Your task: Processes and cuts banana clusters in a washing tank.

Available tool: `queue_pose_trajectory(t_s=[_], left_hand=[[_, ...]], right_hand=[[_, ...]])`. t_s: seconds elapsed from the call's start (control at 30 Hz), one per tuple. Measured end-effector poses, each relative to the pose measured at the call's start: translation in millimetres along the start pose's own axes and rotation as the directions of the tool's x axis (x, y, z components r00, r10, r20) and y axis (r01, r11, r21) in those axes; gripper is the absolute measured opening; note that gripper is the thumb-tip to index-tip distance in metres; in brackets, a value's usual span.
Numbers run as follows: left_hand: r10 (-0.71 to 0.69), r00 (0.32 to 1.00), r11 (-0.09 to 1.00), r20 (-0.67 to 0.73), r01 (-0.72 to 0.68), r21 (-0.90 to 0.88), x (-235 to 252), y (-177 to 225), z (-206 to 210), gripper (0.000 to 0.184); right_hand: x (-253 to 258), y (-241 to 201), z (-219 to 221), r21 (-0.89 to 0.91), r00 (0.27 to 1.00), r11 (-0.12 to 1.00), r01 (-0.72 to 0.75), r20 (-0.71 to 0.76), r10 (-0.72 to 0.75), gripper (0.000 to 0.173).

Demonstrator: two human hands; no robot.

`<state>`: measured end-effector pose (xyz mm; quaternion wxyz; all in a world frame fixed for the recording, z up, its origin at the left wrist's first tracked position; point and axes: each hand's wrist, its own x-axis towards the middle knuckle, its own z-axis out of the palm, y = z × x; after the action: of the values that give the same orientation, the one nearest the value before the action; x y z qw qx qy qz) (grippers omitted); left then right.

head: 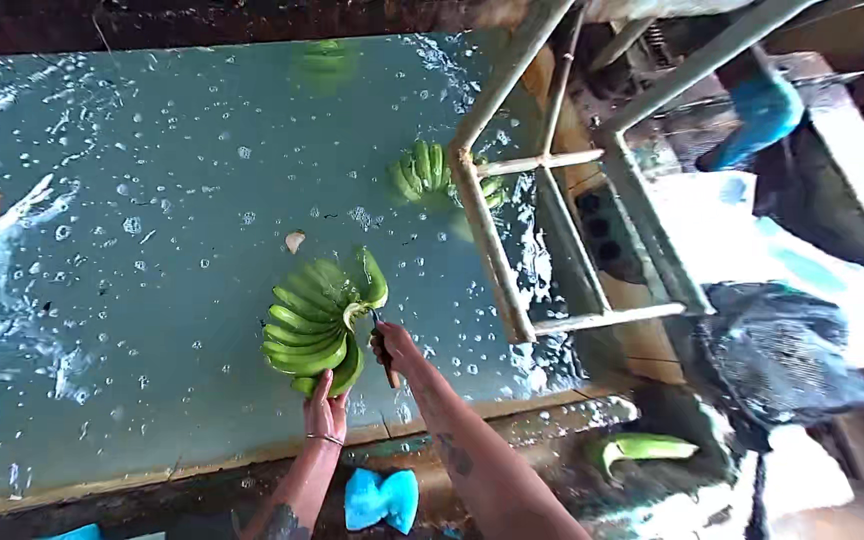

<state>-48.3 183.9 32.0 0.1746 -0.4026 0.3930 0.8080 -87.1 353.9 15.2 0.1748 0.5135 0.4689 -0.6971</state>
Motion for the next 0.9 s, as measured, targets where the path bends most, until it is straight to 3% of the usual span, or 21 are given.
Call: queue_pose_trajectory(t_s=[0.1,0.2,0.27,0.3,0.33,0.4,0.47,0.5,0.57,0.63,0.7,0.77,0.8,0.83,0.87,0.9], left_hand=[[0.023,1.0,1.0,-0.021,-0.023,-0.01,3.1,4.1,-5.3,0.054],[0.046,0.998,0.999,-0.033,-0.046,0.02,6.4,13.2,-15.5,0.047],[0.061,0.998,0.995,0.009,-0.061,0.084,15.0,30.5,-26.5,0.041],[0.066,0.997,0.989,0.031,-0.069,0.128,21.4,40.5,-32.3,0.038],[0.059,0.997,0.983,0.049,-0.067,0.174,26.3,49.4,-40.5,0.037],[0.064,0.995,0.976,0.079,-0.079,0.202,39.6,63.2,-53.9,0.041],[0.1,0.993,0.984,0.057,-0.107,0.14,52.0,65.8,-53.7,0.05],[0.114,0.993,0.987,0.017,-0.115,0.111,52.4,61.7,-51.5,0.053],[0.117,0.99,0.966,-0.073,-0.096,0.239,47.3,46.2,-42.3,0.056],[0.092,0.995,0.827,-0.048,-0.049,0.56,46.2,36.0,-37.8,0.058],[0.056,0.995,0.449,0.088,-0.104,0.887,59.8,42.8,-40.0,0.057],[-0.047,0.986,0.006,0.162,-0.162,0.987,79.1,57.4,-47.1,0.052],[-0.12,0.986,-0.133,0.115,-0.131,0.982,84.2,63.4,-47.5,0.053],[-0.197,0.979,-0.2,0.046,-0.086,0.976,88.3,65.2,-47.3,0.054],[-0.253,0.967,-0.171,-0.013,-0.031,0.985,90.1,60.6,-48.0,0.053],[-0.291,0.954,-0.036,-0.066,0.058,0.998,88.6,51.7,-50.4,0.053]], right_hand=[[4.3,-7.7,17.7,-0.062,0.999,0.998,0.011,0.04,-0.009,0.035],[-36.8,-8.7,23.9,-0.167,0.986,0.986,0.012,0.166,0.016,0.035],[-73.3,-13.0,10.1,-0.285,0.97,0.952,0.107,0.241,-0.037,0.036],[-79.0,-18.0,0.6,-0.361,0.973,0.912,0.196,0.189,-0.134,0.037],[-72.8,-23.2,-11.0,-0.451,0.962,0.851,0.269,0.082,-0.26,0.039],[-34.2,-36.2,-32.6,-0.553,0.922,0.792,0.258,-0.105,-0.374,0.055],[8.2,-54.0,-33.1,-0.52,0.944,0.833,0.186,-0.14,-0.298,0.084],[23.2,-57.6,-26.1,-0.493,0.967,0.857,0.148,-0.11,-0.23,0.084],[52.6,-55.7,-15.4,-0.453,0.988,0.882,0.132,-0.009,-0.153,0.063],[64.5,-66.2,-17.0,-0.473,0.985,0.865,0.167,0.052,-0.162,0.046],[56.1,-84.7,-32.3,-0.589,0.984,0.788,0.18,0.094,-0.154,0.044],[55.7,-84.2,-61.4,-0.668,0.978,0.72,0.185,0.194,-0.072,0.048],[50.7,-77.2,-71.0,-0.668,0.967,0.726,0.162,0.253,0.017,0.052],[48.5,-61.9,-76.8,-0.629,0.948,0.768,0.119,0.302,0.101,0.055],[50.3,-38.2,-79.4,-0.552,0.924,0.83,0.077,0.353,0.149,0.055],[48.4,-11.0,-74.8,-0.44,0.908,0.896,0.048,0.393,0.144,0.052]])
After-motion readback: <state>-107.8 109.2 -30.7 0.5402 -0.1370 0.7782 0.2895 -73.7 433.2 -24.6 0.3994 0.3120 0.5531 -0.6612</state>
